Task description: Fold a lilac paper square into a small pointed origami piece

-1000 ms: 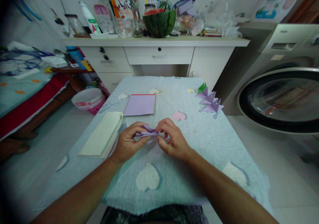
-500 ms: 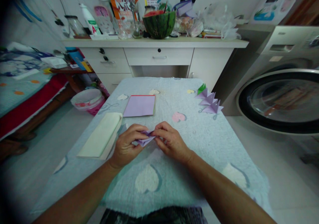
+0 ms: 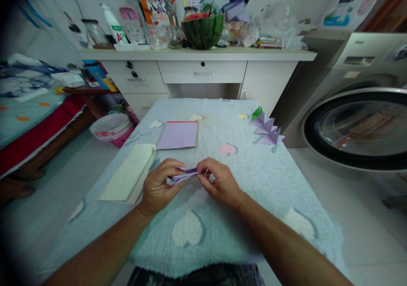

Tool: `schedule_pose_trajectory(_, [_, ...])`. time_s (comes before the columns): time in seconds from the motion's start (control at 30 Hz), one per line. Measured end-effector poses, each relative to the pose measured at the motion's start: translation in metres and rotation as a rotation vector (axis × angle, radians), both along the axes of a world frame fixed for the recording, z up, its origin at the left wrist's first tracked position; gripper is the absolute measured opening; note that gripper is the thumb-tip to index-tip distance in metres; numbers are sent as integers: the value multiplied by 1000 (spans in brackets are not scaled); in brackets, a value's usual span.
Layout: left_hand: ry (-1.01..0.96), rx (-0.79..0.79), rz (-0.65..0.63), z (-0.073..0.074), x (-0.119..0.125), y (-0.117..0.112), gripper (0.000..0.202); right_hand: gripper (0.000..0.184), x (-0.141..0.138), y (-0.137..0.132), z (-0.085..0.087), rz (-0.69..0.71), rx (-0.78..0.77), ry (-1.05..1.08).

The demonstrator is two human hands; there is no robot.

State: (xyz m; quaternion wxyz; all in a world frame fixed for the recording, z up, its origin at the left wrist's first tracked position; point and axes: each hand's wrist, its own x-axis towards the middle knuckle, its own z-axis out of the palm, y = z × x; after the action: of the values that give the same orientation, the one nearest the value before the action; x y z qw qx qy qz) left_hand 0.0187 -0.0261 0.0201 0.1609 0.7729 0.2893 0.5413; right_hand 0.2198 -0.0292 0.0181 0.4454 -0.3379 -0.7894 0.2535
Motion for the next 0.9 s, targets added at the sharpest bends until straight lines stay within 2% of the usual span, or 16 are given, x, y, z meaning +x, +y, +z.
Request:
schedule_pose_trajectory(0.13, [-49,-36,-20,-3,0,0,16,10,0,0,-4,-24,-39,37])
schedule_pose_trajectory(0.27, [-123,-99,12,-5,0,-1,15,15,1,-1,-4,-44,-88,74])
schedule_pose_trajectory(0.47, [-268,-247,100,-11,5,-5,33,22,1,-1,0,-4,-193,106])
schedule_pose_trajectory(0.7, [-327,-400,-8,-2,10,-8,62,7,0,2,2,52,-156,103])
schedule_pose_trajectory(0.9, [-308,-594,-101,3,6,-4,47,7,0,1,7,80,-114,90])
